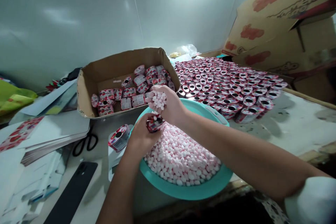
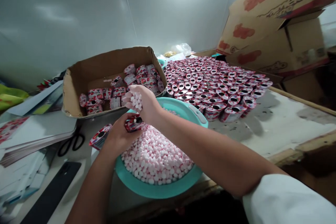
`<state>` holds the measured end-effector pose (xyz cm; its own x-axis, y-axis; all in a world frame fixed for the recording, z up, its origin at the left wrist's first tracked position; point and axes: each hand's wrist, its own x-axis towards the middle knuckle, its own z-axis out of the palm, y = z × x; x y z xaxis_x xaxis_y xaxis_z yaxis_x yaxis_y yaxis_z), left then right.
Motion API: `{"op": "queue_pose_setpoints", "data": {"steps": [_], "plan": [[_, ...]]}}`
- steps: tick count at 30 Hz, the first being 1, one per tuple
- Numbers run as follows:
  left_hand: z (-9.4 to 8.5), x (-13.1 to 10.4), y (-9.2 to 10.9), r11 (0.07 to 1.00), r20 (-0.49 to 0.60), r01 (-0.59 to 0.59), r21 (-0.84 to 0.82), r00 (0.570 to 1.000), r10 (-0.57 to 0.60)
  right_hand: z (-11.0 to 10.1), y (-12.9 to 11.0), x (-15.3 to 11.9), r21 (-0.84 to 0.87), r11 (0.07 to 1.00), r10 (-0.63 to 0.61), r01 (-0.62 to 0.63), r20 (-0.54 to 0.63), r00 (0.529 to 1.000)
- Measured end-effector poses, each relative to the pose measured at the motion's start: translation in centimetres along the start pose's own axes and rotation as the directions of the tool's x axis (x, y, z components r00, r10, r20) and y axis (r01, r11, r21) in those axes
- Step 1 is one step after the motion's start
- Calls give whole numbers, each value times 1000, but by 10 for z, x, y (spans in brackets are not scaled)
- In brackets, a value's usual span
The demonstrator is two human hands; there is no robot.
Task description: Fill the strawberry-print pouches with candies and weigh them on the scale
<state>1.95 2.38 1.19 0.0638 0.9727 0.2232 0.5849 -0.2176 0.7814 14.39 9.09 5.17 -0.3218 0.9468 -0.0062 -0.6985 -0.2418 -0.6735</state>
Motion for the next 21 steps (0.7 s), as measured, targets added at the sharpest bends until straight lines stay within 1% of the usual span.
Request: {"op": "queue_pose_setpoints", "data": {"steps": [2,5,11,15,18,21], "plan": [[0,0,0,999,-5,27,35,1000,-27,3,1,-3,-22,1000,9,-9,10,1000],[1,-1,0,998,-1,47,40,999,-47,4,2,-6,-40,999,-7,8,21,1000],[3,0,0,996,-20,76,44,997,-75,2,0,-6,-74,996,-41,45,44,998],[3,0,1,995,-20,86,53,996,-85,0,-2,-6,-110,993,-25,30,51,998],[2,0,1,995,-37,83,54,996,-81,0,-4,-7,-190,981,-7,27,105,994],[1,-1,0,999,-39,34,9,999,-34,0,-5,-10,-310,948,-15,73,187,982]]}}
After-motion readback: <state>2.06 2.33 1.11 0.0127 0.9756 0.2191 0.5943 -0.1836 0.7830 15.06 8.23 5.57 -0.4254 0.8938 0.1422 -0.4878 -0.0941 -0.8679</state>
